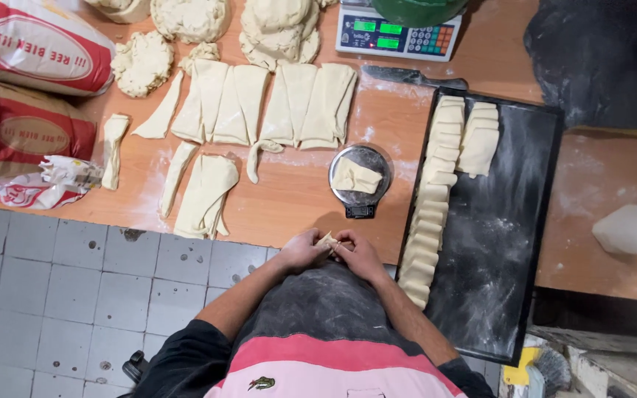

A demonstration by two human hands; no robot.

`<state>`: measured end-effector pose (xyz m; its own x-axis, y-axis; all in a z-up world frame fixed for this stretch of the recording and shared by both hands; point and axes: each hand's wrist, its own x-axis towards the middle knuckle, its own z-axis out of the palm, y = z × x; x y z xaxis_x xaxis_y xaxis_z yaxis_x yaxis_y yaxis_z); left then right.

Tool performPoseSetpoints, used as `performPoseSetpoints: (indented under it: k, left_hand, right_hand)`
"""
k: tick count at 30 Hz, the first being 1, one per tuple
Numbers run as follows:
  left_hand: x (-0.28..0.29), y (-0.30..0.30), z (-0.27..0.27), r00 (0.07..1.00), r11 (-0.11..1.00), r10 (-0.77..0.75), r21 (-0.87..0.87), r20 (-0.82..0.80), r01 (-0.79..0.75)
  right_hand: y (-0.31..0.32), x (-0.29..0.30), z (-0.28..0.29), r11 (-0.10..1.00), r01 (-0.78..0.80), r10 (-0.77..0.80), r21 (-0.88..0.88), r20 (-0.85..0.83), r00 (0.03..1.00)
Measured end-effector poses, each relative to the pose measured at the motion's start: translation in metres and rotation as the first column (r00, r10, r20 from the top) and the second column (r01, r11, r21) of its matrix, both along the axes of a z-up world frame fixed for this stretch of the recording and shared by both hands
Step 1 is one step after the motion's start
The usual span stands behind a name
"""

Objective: Shaping and weighing pieces of dough to prepare them for baking.

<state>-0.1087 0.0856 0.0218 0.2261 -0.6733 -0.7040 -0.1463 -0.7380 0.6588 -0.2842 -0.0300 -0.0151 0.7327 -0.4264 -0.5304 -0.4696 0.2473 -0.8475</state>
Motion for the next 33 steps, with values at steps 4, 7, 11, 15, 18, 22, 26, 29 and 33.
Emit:
performPoseSetpoints:
  k: [4, 7, 11, 15, 18, 22, 26, 29, 33]
  left_hand:
    - [-0.003, -0.01, 0.021, 0.997, 0.996, -0.078, 0.034, 0.028, 0.077]
    - [-0.003, -0.011, 0.024, 0.992, 0.995, -0.103, 0.011, 0.077, 0.103]
    - [-0.006, -0.005, 0.007, 0.998, 0.999, -0.034, -0.025, 0.051, 0.036]
    - [-0.007, -0.004, 0.008, 0.996, 0.997, -0.068, -0.032, 0.063, 0.07]
    - [-0.008, -0.003, 0.01, 0.991, 0.995, -0.104, 0.016, 0.08, 0.103]
    - [-0.006, 0.004, -0.006, 0.991, 0.993, -0.113, -0.019, 0.075, 0.114]
    - [0.003, -0.001, 0.012, 0.967, 0.959, -0.25, -0.122, 0.058, 0.255]
    - [0.011, -0.01, 0.04, 0.897, 0.886, -0.437, -0.199, -0.064, 0.418]
    - [0.022, -0.012, 0.046, 0.942, 0.909, -0.329, -0.29, -0.059, 0.3]
  right_hand:
    - [-0.003, -0.009, 0.0, 0.997, 0.039, -0.041, 0.061, 0.022, 0.999]
    - [-0.005, -0.011, 0.001, 0.994, 0.044, -0.046, 0.098, 0.02, 0.999]
    - [-0.003, -0.011, 0.011, 0.995, 0.025, -0.034, 0.095, 0.093, 0.995]
    - [-0.002, -0.009, 0.029, 1.0, 0.022, -0.022, 0.001, 0.025, 0.999]
    - [-0.006, -0.006, 0.045, 0.996, -0.026, 0.02, -0.087, -0.067, 0.998]
    - [-0.009, -0.007, 0.048, 0.97, -0.107, 0.075, -0.219, -0.151, 0.986]
    - [-0.012, -0.007, 0.046, 0.873, -0.176, 0.1, -0.455, -0.185, 0.978]
    - [-0.019, -0.006, 0.045, 0.78, -0.161, 0.024, -0.605, -0.228, 0.973]
    - [-0.046, 0.009, 0.043, 0.791, 0.061, -0.085, -0.609, -0.012, 0.996]
